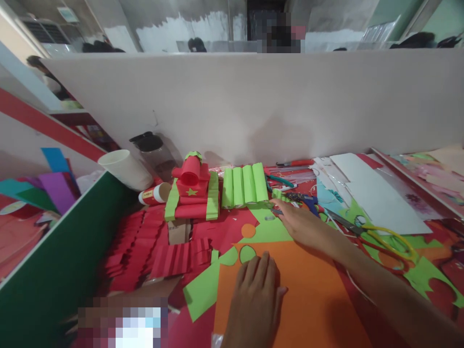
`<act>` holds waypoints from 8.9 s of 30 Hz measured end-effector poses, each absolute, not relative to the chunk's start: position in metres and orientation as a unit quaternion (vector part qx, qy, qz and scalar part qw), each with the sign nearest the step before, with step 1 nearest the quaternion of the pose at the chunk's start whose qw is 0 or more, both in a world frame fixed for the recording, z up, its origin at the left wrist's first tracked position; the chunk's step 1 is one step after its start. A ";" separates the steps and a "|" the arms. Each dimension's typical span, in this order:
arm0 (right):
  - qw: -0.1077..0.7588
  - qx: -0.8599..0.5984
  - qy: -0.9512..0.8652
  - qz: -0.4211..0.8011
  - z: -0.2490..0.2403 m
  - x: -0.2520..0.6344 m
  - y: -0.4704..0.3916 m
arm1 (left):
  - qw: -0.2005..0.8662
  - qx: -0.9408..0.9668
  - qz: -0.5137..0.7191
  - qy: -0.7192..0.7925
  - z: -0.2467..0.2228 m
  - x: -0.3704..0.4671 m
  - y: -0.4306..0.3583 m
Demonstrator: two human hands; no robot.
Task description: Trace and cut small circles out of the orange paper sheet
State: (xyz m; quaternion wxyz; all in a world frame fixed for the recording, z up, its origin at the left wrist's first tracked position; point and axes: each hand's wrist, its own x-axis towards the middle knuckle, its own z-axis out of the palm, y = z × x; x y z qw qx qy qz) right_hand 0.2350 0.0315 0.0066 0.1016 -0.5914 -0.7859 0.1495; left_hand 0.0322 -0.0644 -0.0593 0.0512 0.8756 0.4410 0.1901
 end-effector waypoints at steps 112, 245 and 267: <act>0.293 -0.525 -0.631 0.490 -0.054 0.231 -0.021 | 0.322 0.821 0.120 0.456 -0.031 0.016 -0.021; 0.182 -0.402 -0.749 0.494 -0.030 0.215 0.035 | 0.045 0.821 -0.071 0.565 -0.036 0.116 -0.070; 0.199 -0.416 -0.739 0.490 -0.034 0.220 0.030 | 0.041 0.824 -0.049 0.563 -0.040 0.114 -0.070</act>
